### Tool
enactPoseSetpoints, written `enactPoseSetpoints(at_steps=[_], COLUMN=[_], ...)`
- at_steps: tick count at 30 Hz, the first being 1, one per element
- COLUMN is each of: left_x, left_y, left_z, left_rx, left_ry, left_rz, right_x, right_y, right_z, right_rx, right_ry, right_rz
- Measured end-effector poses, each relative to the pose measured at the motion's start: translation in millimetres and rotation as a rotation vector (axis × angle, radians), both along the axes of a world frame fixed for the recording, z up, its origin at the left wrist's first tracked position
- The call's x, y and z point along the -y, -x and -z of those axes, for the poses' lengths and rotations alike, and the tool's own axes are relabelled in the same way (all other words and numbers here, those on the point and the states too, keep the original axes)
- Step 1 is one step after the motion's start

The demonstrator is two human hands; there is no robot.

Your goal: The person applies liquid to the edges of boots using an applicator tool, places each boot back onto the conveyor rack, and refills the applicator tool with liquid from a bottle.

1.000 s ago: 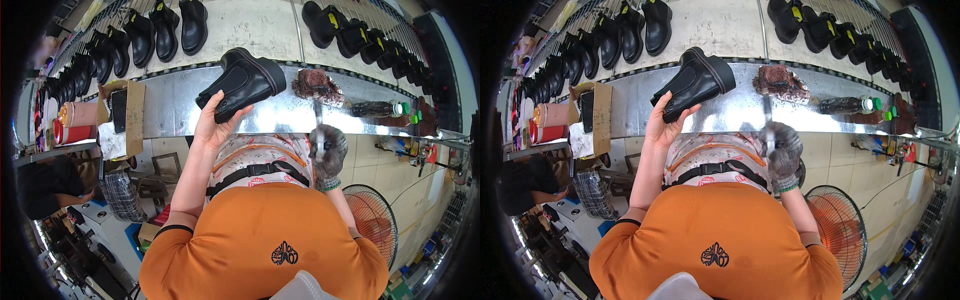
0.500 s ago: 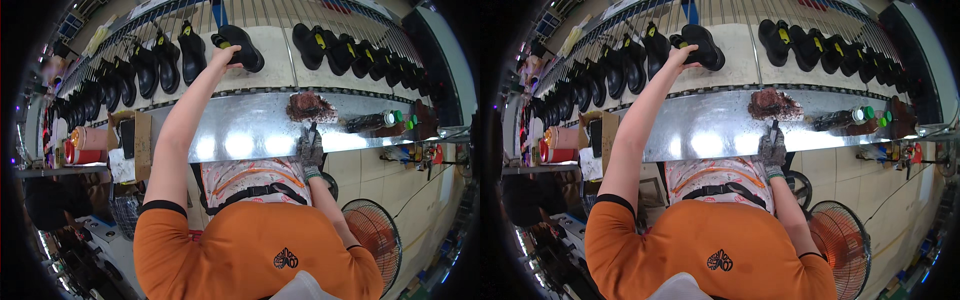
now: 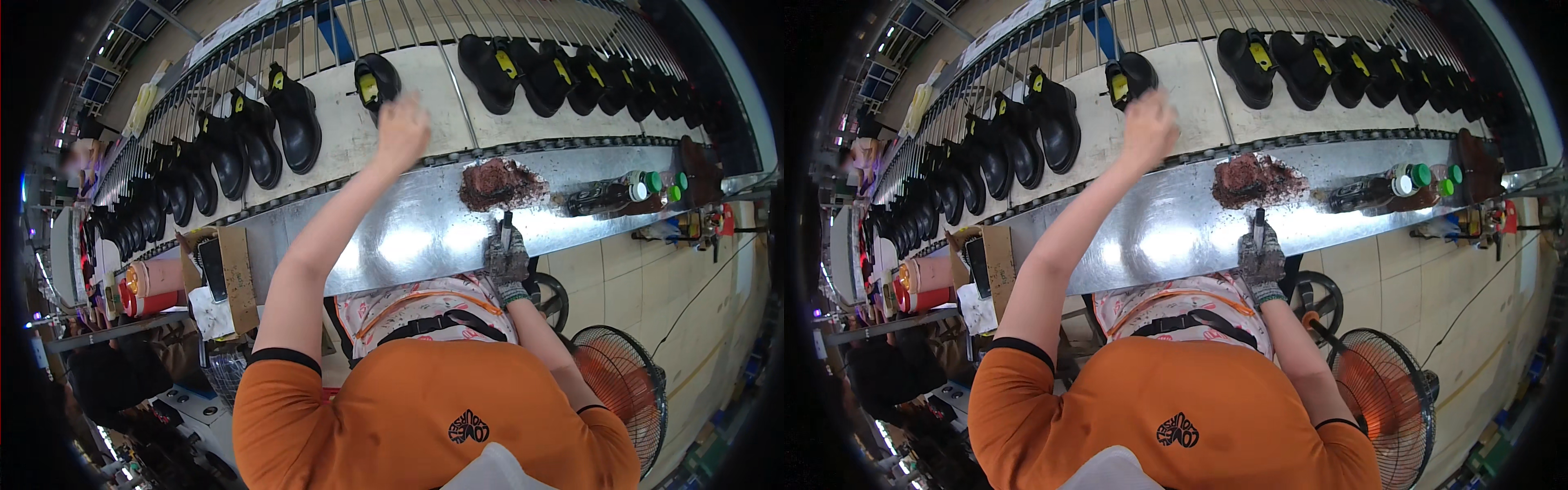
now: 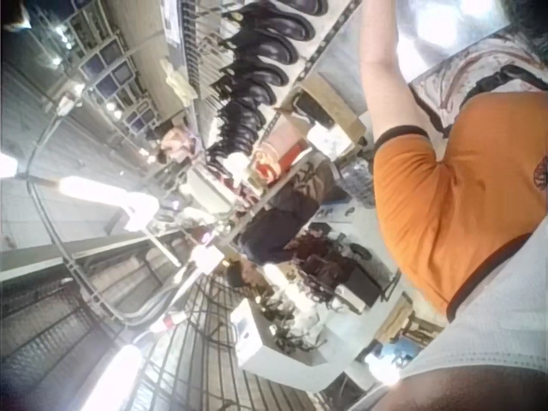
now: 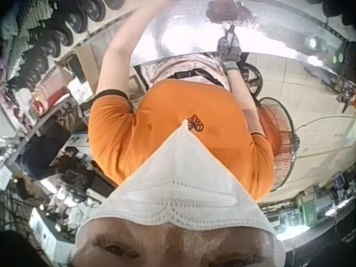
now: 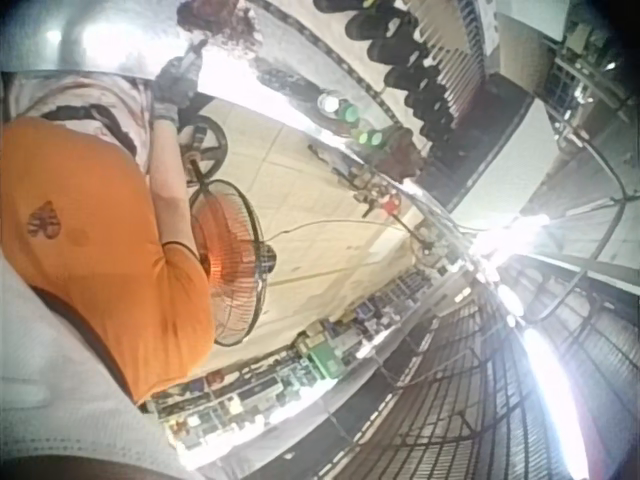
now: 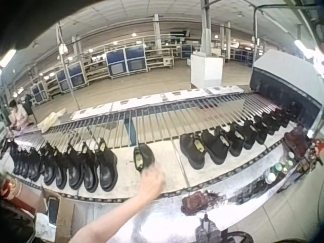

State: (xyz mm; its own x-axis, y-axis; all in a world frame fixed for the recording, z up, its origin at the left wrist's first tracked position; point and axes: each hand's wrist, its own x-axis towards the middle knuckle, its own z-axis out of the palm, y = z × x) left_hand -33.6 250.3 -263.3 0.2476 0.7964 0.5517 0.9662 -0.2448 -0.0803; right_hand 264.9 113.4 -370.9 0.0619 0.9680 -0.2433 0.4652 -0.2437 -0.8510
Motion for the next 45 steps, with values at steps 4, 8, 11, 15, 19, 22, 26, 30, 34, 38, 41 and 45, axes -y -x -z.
enactPoseSetpoints(at_steps=[4,8,11,15,19,22,26,30,34,38,41,45], left_x=[23,16,10,7,10,14,15,6,24,38,45,55], left_y=[-15,-12,-10,-9,-10,-12,-22,-26,8,10,18,7], left_z=[54,59,55,51,50,41,41,42,77,78,57,-4], left_rx=[-0.194,-0.374,-0.479,-0.544,-0.639,-0.704,-0.697,-0.567,0.192,0.336,0.274,0.189], left_ry=[0.538,0.782,0.869,0.945,0.937,0.956,1.021,1.079,0.843,0.804,0.905,1.018], left_rz=[-0.039,-0.272,-0.325,-0.363,-0.362,-0.364,-0.425,-0.337,-0.058,-0.104,-0.114,-0.155], right_x=[2,2,4,3,3,2,3,4,1,0,1,3], right_y=[2,1,4,2,2,4,7,3,3,2,0,7], right_z=[-11,-7,-16,-6,-2,-9,-21,-5,8,17,25,-12], right_rx=[0.194,0.111,0.153,0.011,0.028,0.055,0.084,0.014,-0.104,-0.162,-0.116,-0.025], right_ry=[-0.228,-0.186,-0.206,0.017,-0.053,-0.038,-0.046,-0.010,0.064,-0.036,-0.148,0.036], right_rz=[-0.104,-0.067,-0.081,-0.010,-0.016,-0.003,-0.011,0.023,0.056,0.029,0.002,0.002])
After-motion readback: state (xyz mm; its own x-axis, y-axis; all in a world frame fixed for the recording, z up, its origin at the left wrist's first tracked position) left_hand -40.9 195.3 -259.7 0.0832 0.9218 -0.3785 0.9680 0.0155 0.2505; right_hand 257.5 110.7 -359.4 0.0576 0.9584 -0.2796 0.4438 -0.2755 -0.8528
